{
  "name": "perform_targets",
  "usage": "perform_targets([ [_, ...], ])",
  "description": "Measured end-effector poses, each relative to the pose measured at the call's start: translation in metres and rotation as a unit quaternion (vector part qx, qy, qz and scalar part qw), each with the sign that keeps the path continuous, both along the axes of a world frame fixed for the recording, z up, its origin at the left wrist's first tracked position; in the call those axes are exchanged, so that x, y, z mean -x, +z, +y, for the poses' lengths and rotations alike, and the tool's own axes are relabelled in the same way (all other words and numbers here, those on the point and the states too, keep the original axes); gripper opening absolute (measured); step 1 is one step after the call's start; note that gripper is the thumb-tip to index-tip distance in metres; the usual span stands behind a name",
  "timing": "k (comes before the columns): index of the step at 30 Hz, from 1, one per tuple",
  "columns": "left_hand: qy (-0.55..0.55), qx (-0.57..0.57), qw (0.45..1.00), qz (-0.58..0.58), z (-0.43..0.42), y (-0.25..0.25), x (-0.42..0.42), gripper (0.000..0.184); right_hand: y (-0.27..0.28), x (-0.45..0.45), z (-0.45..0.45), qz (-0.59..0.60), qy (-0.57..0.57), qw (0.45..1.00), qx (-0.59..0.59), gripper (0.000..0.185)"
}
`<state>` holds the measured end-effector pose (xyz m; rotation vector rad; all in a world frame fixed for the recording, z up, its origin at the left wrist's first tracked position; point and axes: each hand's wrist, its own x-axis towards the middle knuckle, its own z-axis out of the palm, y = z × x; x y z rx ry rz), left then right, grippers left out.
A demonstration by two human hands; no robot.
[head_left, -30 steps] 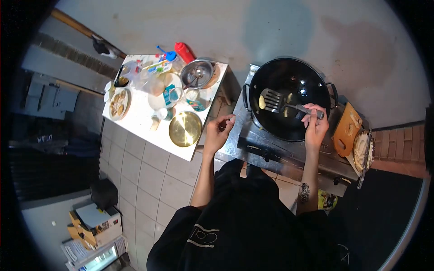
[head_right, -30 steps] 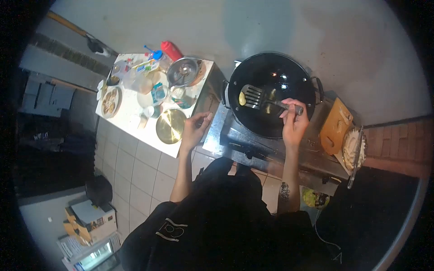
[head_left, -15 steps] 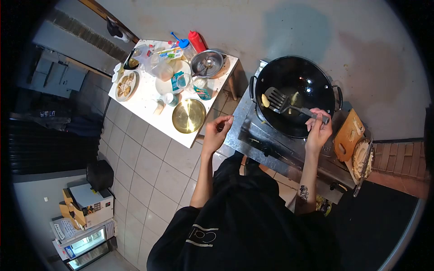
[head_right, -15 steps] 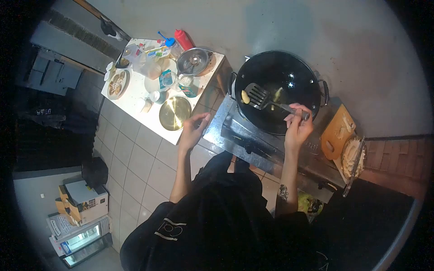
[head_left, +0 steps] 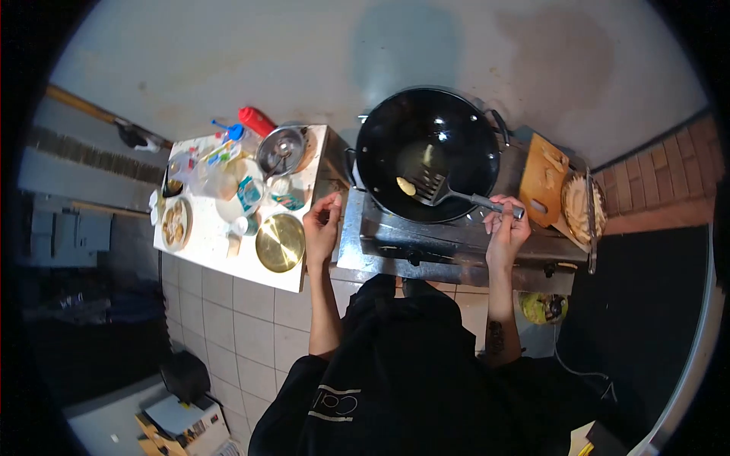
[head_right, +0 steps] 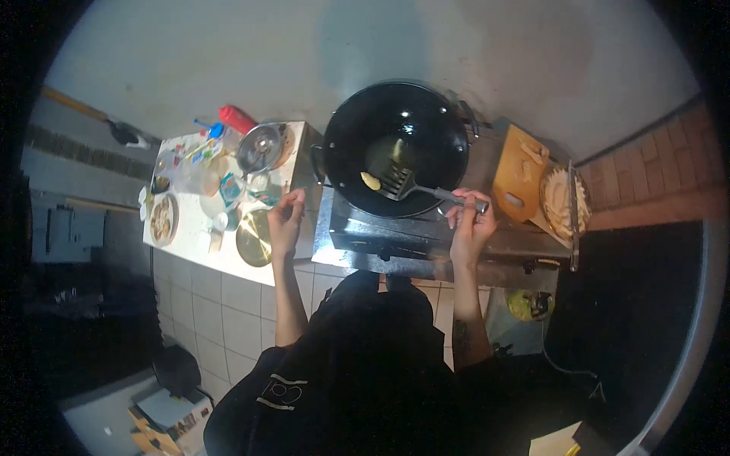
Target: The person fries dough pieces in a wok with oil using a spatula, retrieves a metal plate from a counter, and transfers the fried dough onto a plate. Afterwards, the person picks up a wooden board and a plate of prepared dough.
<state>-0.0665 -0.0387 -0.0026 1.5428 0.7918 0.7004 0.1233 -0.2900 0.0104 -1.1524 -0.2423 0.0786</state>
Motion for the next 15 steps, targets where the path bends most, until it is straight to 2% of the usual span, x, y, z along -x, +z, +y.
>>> perform_targets([
  [7,0.012,-0.021,1.0,-0.008,0.01,0.003,-0.026,0.022,0.007,0.004,-0.017,-0.019,-0.059,0.998,0.028,0.008],
  [15,0.002,-0.048,0.999,-0.005,0.02,0.001,-0.04,0.024,-0.008,0.008,-0.022,-0.017,-0.072,0.997,0.005,0.009],
])
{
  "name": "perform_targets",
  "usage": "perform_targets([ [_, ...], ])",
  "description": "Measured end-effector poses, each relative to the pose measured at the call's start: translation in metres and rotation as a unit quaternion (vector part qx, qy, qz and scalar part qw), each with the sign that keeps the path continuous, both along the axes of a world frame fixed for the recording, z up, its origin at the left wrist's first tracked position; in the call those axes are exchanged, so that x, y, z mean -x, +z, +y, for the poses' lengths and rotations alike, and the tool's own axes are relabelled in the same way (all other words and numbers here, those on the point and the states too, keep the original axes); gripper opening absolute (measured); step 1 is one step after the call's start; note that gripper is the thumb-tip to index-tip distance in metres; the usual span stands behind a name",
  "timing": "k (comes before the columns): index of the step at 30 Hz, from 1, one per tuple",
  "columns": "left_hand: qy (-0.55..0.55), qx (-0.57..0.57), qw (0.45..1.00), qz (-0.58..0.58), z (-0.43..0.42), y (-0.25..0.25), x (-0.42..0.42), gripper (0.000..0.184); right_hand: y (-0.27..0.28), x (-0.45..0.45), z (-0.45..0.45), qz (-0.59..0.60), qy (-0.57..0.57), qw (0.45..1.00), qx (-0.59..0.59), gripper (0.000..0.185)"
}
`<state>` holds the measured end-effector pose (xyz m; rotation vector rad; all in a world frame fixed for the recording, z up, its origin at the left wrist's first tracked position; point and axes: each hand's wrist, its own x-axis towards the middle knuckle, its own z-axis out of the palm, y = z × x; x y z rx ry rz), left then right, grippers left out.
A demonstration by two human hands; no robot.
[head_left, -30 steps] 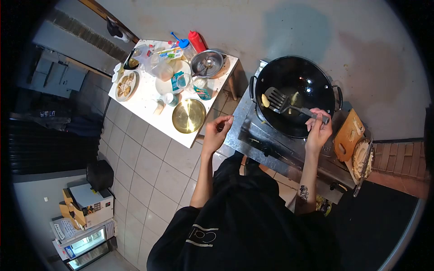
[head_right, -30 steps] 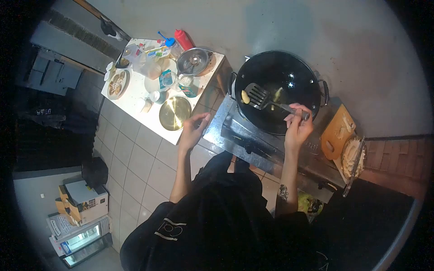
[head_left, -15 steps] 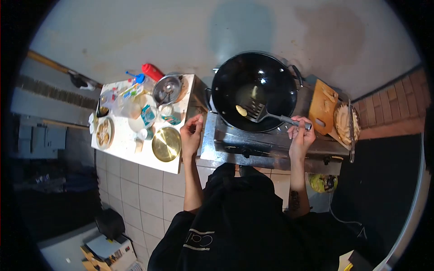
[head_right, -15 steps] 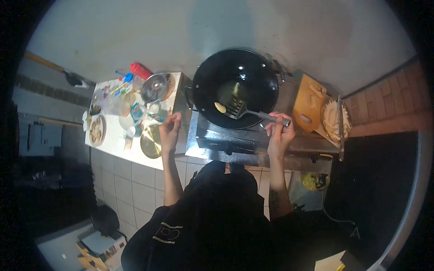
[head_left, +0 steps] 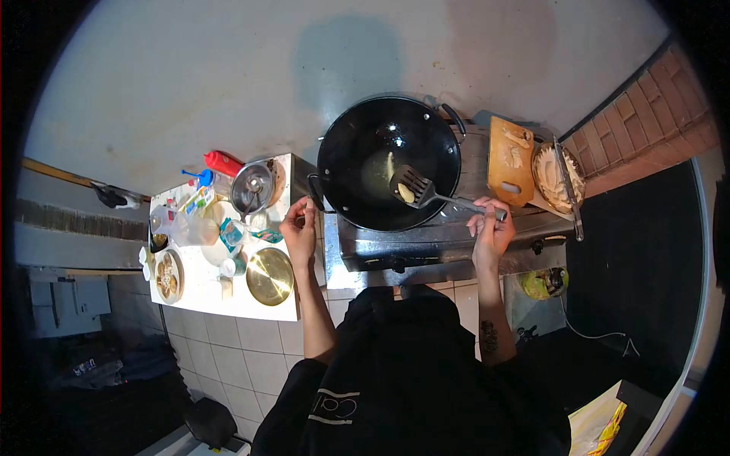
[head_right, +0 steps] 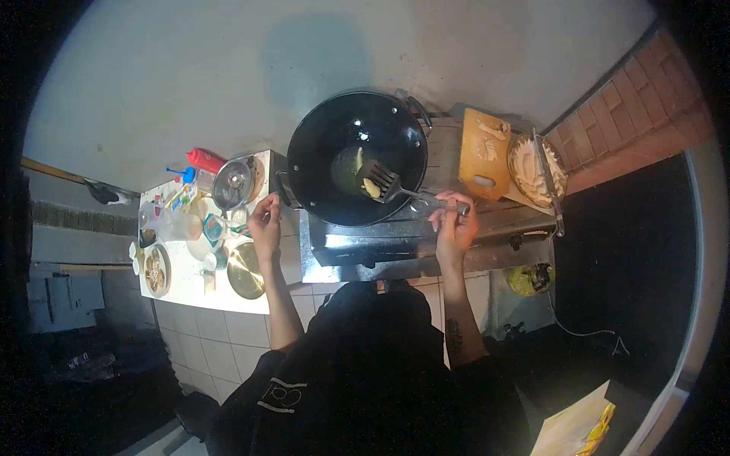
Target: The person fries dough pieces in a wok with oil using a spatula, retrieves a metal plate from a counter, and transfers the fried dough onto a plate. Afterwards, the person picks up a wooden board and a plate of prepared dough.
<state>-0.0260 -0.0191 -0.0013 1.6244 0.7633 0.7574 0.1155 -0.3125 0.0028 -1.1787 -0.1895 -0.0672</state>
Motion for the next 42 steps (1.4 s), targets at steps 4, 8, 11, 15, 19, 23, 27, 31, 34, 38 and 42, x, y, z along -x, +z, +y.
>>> perform_targets([
  [4,0.004,-0.016,1.0,0.006,0.002,0.001,-0.004,0.024,-0.007,-0.002,-0.006,-0.013,-0.012,1.0,-0.008,0.007],
  [8,0.016,-0.053,0.998,0.025,0.003,0.003,-0.009,0.025,-0.007,-0.004,-0.009,-0.011,-0.017,1.0,-0.014,0.007],
  [11,0.022,-0.057,0.997,0.053,0.001,0.007,-0.01,0.028,-0.005,-0.006,-0.008,-0.015,-0.015,1.0,0.002,0.007],
  [15,0.03,-0.074,0.995,0.051,0.003,0.004,-0.012,0.028,-0.004,-0.009,0.002,-0.036,-0.007,0.999,0.033,0.007],
  [19,0.019,-0.055,0.993,0.104,0.001,0.012,-0.01,0.033,-0.002,-0.012,0.009,-0.032,-0.014,0.999,0.03,0.006],
  [23,0.014,-0.062,0.994,0.092,0.004,0.01,-0.009,0.034,-0.017,-0.014,0.007,-0.025,-0.017,1.0,-0.006,0.007],
  [27,0.009,-0.063,0.993,0.097,0.007,0.008,-0.01,0.032,-0.023,-0.017,0.001,-0.004,-0.021,0.998,-0.053,0.011],
  [31,0.011,-0.077,0.994,0.073,0.009,0.004,-0.013,0.03,-0.024,-0.02,0.0,0.009,-0.022,0.997,-0.067,0.011],
  [34,0.014,-0.095,0.994,0.057,0.01,-0.001,-0.013,0.029,-0.025,-0.022,0.0,0.007,-0.012,0.996,-0.091,0.008],
  [38,0.019,-0.113,0.991,0.073,0.009,0.0,-0.013,0.029,-0.028,-0.02,0.0,0.016,-0.007,0.995,-0.097,0.007],
  [42,0.027,-0.102,0.992,0.062,0.007,0.002,-0.014,0.028,-0.029,-0.019,0.004,0.018,0.01,0.996,-0.084,0.007],
])
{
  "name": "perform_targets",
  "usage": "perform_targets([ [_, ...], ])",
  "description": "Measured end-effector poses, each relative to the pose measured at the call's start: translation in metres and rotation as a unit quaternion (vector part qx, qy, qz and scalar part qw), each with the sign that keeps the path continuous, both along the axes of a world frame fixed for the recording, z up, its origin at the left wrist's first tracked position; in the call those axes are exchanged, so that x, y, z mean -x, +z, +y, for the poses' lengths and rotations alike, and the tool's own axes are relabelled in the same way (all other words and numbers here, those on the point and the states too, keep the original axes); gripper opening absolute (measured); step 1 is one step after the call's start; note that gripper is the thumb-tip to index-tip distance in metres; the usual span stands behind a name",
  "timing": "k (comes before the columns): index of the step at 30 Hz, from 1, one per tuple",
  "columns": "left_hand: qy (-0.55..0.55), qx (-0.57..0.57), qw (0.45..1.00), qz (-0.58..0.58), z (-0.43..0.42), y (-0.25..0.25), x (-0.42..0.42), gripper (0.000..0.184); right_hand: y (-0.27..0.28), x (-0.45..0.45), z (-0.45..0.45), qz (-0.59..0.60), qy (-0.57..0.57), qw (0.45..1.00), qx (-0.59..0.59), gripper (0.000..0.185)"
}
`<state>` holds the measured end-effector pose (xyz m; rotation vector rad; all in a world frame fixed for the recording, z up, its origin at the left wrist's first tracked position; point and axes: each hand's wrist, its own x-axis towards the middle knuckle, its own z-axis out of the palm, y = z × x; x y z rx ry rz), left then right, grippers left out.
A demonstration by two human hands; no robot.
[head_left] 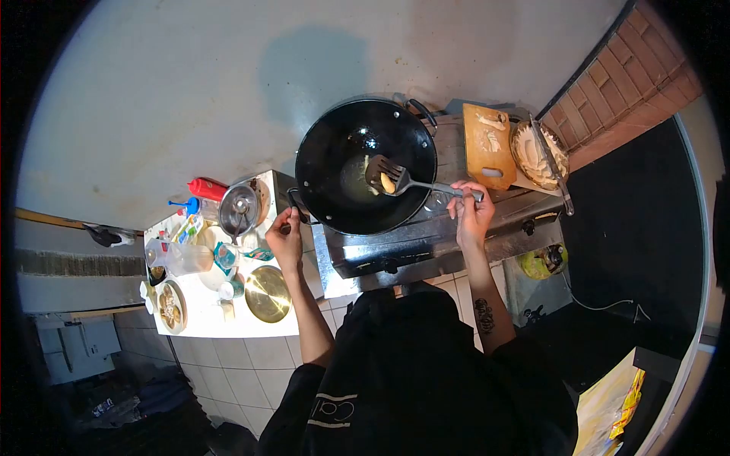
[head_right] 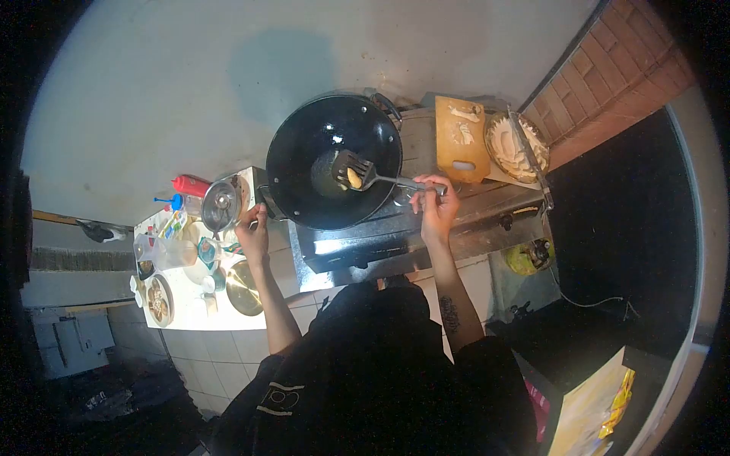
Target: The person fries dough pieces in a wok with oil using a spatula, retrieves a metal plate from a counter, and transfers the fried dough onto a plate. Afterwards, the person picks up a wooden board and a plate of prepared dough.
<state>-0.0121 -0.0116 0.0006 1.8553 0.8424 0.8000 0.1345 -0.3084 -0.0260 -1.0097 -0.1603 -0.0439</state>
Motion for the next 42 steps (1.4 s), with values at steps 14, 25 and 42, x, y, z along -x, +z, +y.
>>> perform_targets([
  [14,-0.001,-0.007,1.0,0.002,-0.002,0.003,0.0,0.028,0.012,-0.005,0.006,-0.001,0.0,0.998,0.056,0.007],
  [25,-0.003,-0.021,1.0,0.011,0.0,0.003,0.001,0.029,0.011,-0.003,0.004,0.004,0.02,0.99,0.138,0.013],
  [42,0.029,0.035,0.995,-0.086,-0.026,-0.009,0.039,0.013,0.022,0.037,-0.003,0.028,0.49,0.774,0.402,0.007],
])
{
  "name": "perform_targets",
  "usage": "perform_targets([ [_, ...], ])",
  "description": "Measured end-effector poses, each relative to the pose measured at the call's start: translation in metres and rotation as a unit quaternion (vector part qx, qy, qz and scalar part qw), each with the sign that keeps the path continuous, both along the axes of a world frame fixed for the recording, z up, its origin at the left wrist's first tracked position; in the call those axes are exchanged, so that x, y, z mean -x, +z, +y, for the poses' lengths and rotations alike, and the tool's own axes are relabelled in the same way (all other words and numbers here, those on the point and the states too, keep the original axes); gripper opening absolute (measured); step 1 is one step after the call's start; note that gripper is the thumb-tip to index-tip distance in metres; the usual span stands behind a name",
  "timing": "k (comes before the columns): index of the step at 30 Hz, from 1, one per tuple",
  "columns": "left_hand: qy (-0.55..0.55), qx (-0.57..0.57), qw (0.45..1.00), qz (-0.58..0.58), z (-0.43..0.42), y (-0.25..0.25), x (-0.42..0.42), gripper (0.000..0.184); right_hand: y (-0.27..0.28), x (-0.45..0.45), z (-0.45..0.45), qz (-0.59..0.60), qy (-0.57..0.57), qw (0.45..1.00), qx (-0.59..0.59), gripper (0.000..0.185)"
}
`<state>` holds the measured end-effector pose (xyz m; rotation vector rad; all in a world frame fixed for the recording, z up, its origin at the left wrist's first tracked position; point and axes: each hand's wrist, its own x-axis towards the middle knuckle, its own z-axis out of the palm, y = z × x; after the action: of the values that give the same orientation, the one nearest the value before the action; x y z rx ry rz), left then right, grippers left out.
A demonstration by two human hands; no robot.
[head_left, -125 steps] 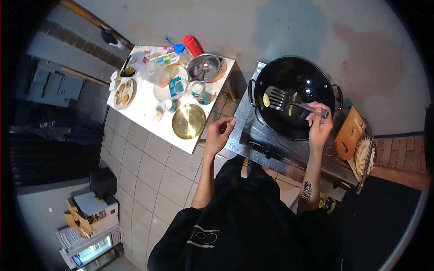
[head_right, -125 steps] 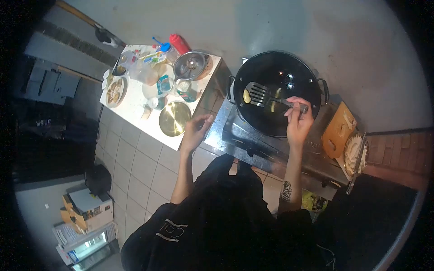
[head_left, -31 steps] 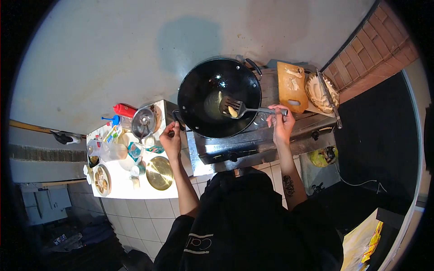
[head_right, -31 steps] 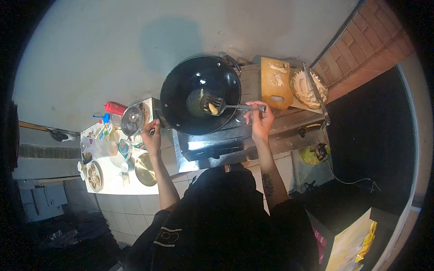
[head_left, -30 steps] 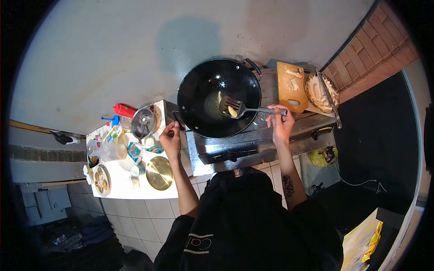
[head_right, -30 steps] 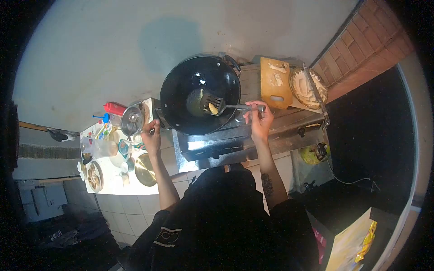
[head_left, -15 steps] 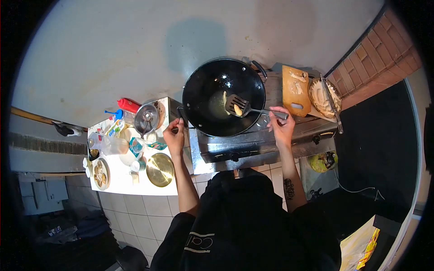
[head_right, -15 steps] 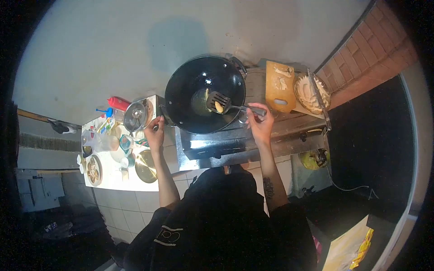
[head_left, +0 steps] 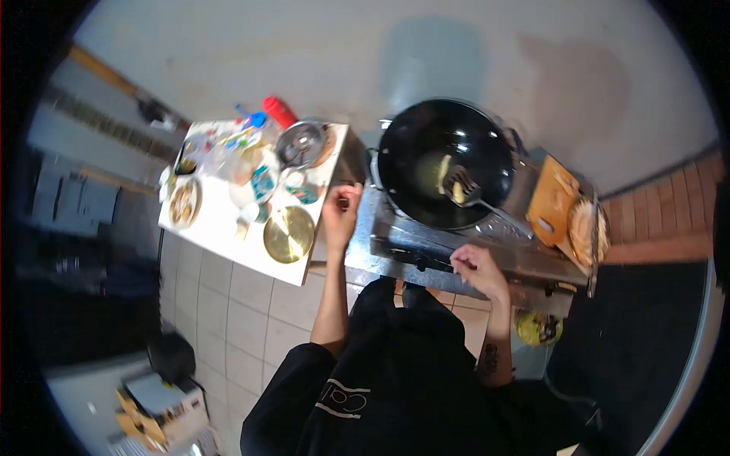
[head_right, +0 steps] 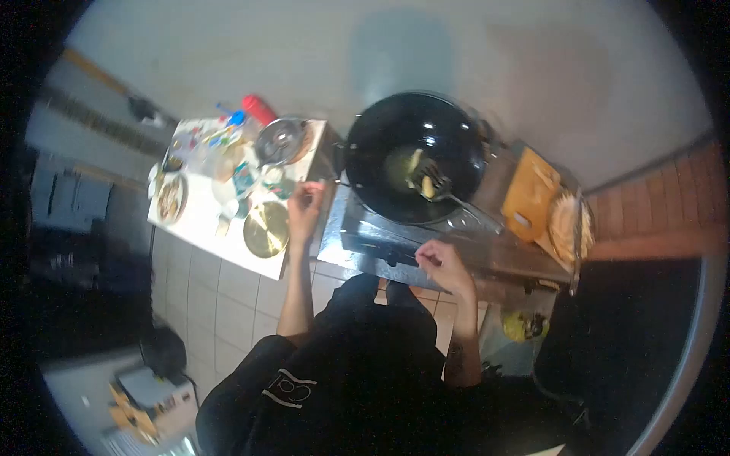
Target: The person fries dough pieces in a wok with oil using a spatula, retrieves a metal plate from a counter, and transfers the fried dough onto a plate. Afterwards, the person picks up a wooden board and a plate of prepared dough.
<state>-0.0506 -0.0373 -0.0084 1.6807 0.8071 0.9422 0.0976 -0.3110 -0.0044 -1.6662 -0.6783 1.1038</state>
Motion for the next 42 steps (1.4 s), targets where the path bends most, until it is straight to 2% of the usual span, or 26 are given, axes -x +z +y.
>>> perform_targets([
  [1,0.007,-0.01,0.999,-0.036,-0.005,-0.005,0.008,0.015,-0.001,0.005,0.009,0.005,0.037,0.999,-0.02,0.006],
  [3,0.048,-0.035,0.997,0.043,-0.018,-0.008,0.03,0.018,-0.007,0.013,0.028,0.066,0.097,0.993,-0.032,0.008],
  [5,0.095,0.032,0.99,0.098,-0.032,0.003,0.055,0.021,-0.015,0.021,0.055,0.044,0.164,0.984,-0.055,0.007],
  [7,0.145,0.098,0.977,0.122,-0.039,-0.012,0.102,0.024,-0.024,0.045,0.086,0.057,0.252,0.966,-0.032,0.005],
  [9,0.169,0.099,0.976,0.097,-0.04,-0.023,0.133,0.025,-0.032,0.065,0.105,0.062,0.275,0.957,-0.064,0.005],
  [11,0.205,0.113,0.969,0.081,-0.041,-0.026,0.159,0.026,-0.022,0.085,0.124,0.052,0.288,0.956,-0.012,0.006],
  [14,0.252,0.131,0.957,0.058,-0.036,-0.04,0.193,0.028,-0.035,0.116,0.146,0.079,0.307,0.948,-0.012,0.009],
  [17,0.266,0.141,0.952,0.053,-0.028,-0.058,0.224,0.029,-0.06,0.147,0.165,0.092,0.314,0.945,0.002,0.012],
  [19,0.273,0.158,0.949,-0.024,-0.022,-0.055,0.24,0.025,-0.076,0.168,0.18,0.107,0.3,0.947,0.045,0.011],
  [21,0.277,0.164,0.946,-0.03,-0.013,-0.056,0.265,0.027,-0.099,0.187,0.198,0.116,0.298,0.946,0.046,0.01],
  [27,0.233,0.181,0.955,0.008,0.034,-0.07,0.369,0.033,-0.135,0.258,0.257,0.156,0.113,0.978,0.076,0.012],
  [31,0.227,0.217,0.949,-0.027,0.06,-0.074,0.432,0.035,-0.143,0.31,0.291,0.155,0.116,0.977,0.089,0.012],
  [35,0.241,0.251,0.938,-0.011,0.086,-0.069,0.468,0.032,-0.137,0.361,0.321,0.155,0.156,0.971,0.095,0.012],
  [38,0.252,0.262,0.932,-0.019,0.108,-0.08,0.485,0.026,-0.136,0.39,0.348,0.151,0.187,0.967,0.087,0.014],
  [42,0.21,0.264,0.94,-0.043,0.152,-0.086,0.505,0.018,-0.128,0.423,0.402,0.16,0.24,0.955,0.072,0.016],
])
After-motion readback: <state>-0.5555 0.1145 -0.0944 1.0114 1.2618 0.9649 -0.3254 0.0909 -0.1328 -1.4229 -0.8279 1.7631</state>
